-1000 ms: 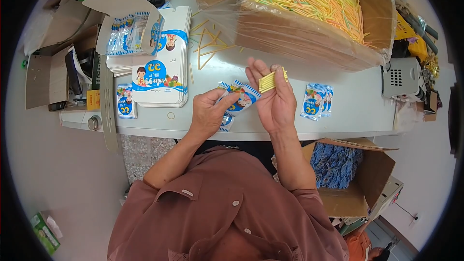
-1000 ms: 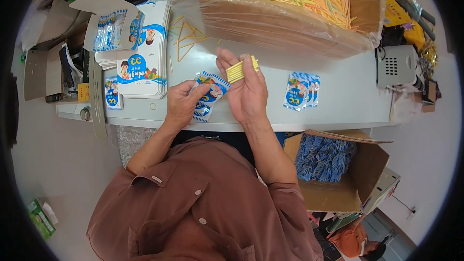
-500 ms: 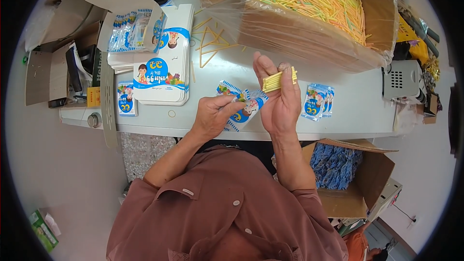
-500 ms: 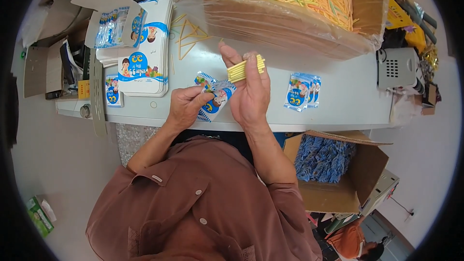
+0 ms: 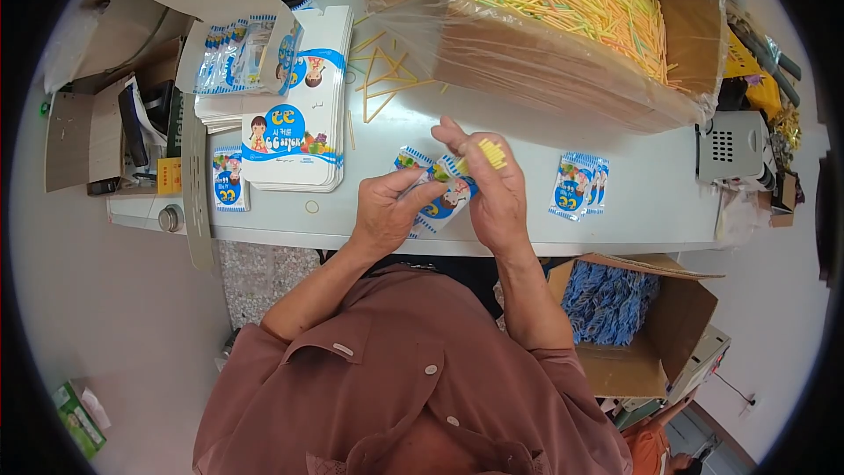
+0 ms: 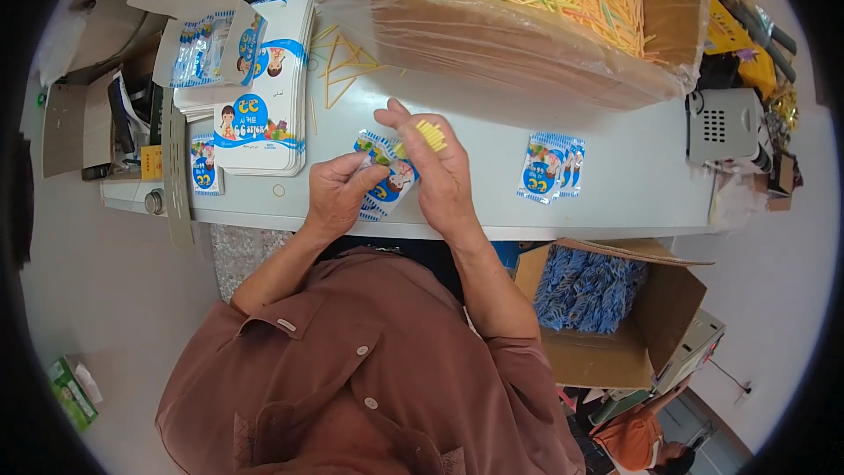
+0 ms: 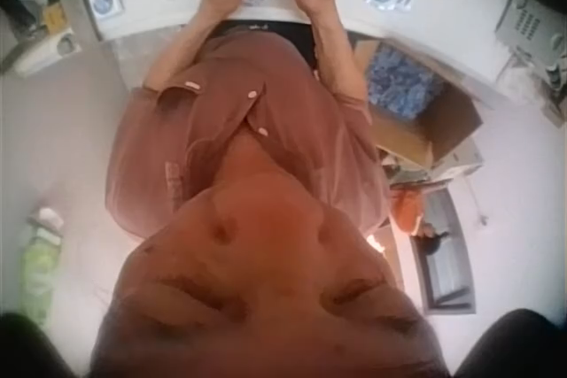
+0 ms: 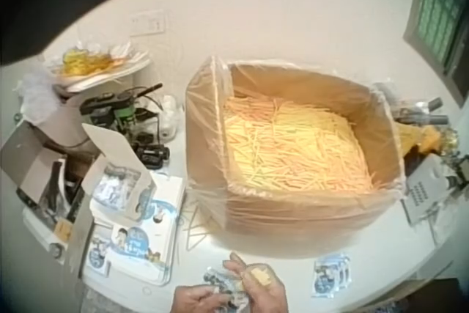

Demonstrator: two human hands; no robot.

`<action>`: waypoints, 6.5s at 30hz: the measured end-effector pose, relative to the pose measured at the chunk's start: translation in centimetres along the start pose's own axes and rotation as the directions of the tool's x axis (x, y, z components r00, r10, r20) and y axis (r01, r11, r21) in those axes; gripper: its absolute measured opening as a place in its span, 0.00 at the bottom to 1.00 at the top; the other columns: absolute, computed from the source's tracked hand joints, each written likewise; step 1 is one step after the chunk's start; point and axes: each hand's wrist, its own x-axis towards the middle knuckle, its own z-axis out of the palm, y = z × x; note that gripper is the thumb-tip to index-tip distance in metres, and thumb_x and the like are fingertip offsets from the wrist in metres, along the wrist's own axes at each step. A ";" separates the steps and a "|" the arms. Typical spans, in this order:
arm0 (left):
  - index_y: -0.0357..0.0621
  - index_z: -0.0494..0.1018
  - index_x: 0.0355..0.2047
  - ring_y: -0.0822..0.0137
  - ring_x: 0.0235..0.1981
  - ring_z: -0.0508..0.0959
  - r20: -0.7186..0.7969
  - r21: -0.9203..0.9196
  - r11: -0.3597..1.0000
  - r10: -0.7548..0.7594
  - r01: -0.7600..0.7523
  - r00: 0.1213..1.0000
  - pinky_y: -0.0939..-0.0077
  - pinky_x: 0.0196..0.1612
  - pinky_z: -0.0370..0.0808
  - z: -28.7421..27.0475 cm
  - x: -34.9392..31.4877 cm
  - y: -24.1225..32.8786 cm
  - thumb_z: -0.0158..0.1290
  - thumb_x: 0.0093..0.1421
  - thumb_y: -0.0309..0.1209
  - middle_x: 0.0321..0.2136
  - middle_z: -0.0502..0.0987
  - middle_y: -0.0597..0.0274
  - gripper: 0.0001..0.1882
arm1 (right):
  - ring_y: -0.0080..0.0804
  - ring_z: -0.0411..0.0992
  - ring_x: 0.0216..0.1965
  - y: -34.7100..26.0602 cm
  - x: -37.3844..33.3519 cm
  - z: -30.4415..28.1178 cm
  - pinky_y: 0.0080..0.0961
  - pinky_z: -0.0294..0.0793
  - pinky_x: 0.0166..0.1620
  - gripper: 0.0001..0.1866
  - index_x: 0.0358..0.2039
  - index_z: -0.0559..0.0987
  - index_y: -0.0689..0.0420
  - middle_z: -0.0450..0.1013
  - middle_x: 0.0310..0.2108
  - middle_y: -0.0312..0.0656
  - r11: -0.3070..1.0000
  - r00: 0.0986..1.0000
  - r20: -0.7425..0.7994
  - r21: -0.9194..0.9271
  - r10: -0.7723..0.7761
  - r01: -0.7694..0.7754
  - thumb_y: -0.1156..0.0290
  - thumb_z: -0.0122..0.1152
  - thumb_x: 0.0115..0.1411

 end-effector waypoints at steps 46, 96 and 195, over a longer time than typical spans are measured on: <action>0.41 0.77 0.33 0.71 0.22 0.72 -0.324 0.762 0.621 0.123 0.182 0.938 0.76 0.27 0.71 -2.5 -0.8 -0.3 0.71 0.46 0.30 0.22 0.75 0.64 0.17 | 0.26 0.69 0.30 -13.9 -0.7 -7.7 0.22 0.69 0.34 0.06 0.36 0.78 0.63 0.73 0.31 0.41 0.245 0.839 -0.008 -0.958 -0.545 0.151 0.78 0.64 0.58; 0.31 0.78 0.43 0.79 0.31 0.79 -0.121 -0.130 0.988 0.073 -0.089 0.990 0.85 0.33 0.76 -0.9 0.6 2.9 0.56 0.66 0.30 0.33 0.83 0.59 0.13 | 0.37 0.76 0.45 1.6 1.8 -6.3 0.33 0.70 0.55 0.13 0.46 0.70 0.63 0.76 0.42 0.47 0.852 0.908 -0.181 -0.453 -0.378 0.265 0.67 0.40 0.74; 0.27 0.79 0.39 0.78 0.32 0.78 -0.023 -0.071 0.997 -0.034 0.032 0.999 0.84 0.35 0.76 -0.9 -0.3 -1.2 0.60 0.60 0.22 0.31 0.82 0.60 0.09 | 0.51 0.68 0.60 -0.2 2.3 -0.2 0.47 0.56 0.69 0.08 0.45 0.72 0.56 0.77 0.44 0.48 0.862 0.981 -0.103 0.468 -0.165 0.194 0.69 0.45 0.72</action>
